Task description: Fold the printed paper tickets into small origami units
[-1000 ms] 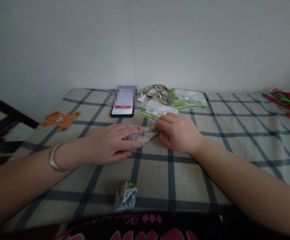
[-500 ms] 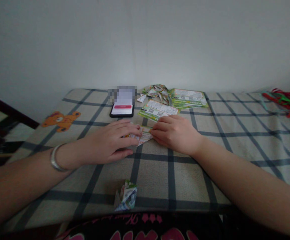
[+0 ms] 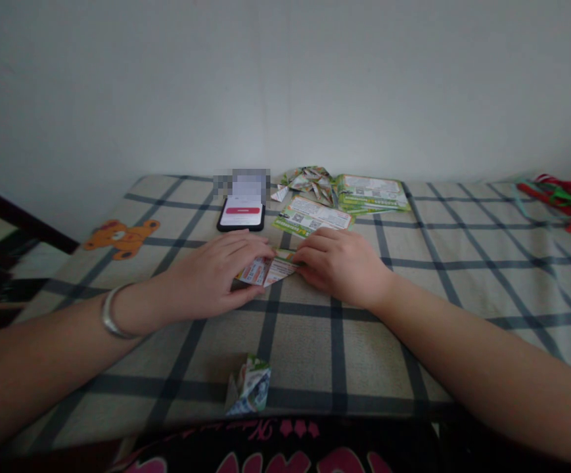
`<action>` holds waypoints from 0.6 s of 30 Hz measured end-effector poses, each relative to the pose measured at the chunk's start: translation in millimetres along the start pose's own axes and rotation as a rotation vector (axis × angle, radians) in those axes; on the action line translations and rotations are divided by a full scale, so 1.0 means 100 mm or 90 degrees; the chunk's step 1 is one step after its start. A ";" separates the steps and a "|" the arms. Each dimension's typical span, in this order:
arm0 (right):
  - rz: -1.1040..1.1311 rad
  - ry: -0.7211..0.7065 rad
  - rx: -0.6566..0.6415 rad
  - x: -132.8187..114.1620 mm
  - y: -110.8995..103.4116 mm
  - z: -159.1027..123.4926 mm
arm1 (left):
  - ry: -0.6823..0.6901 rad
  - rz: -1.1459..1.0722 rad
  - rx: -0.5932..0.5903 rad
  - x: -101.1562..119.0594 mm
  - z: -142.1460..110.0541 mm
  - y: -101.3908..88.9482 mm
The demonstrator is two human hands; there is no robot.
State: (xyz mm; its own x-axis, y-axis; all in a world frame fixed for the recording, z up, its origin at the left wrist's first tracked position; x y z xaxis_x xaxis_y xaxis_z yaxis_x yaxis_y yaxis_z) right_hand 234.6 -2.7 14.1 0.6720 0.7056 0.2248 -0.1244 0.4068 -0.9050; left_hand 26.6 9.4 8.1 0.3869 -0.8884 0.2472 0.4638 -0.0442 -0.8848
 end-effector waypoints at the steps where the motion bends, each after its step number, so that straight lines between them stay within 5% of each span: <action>1: 0.023 0.013 -0.005 0.01 0.01 0.00 | -0.003 -0.004 -0.004 0.00 0.00 0.00; 6: 0.143 0.061 -0.015 0.03 0.04 0.01 | -0.009 -0.034 -0.025 -0.03 0.01 0.01; 18: 0.202 -0.008 0.050 -0.03 0.00 -0.01 | -0.018 0.014 -0.072 -0.02 0.02 0.01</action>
State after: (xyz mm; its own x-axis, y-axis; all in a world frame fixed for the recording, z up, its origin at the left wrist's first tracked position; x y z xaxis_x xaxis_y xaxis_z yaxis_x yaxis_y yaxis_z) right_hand 233.2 -5.6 12.8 0.5821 0.8109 -0.0596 -0.3825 0.2084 -0.9001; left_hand 27.8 11.6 7.9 0.4195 -0.8762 0.2373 0.3631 -0.0776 -0.9285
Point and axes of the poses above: each hand's wrist, its own z-axis towards the middle knuckle, its own y-axis out of the palm, x = y × z, the point moved 3 cm from there along z, towards the middle knuckle, and after that the axes turned 10 degrees about -z, right-handed, at the moved point
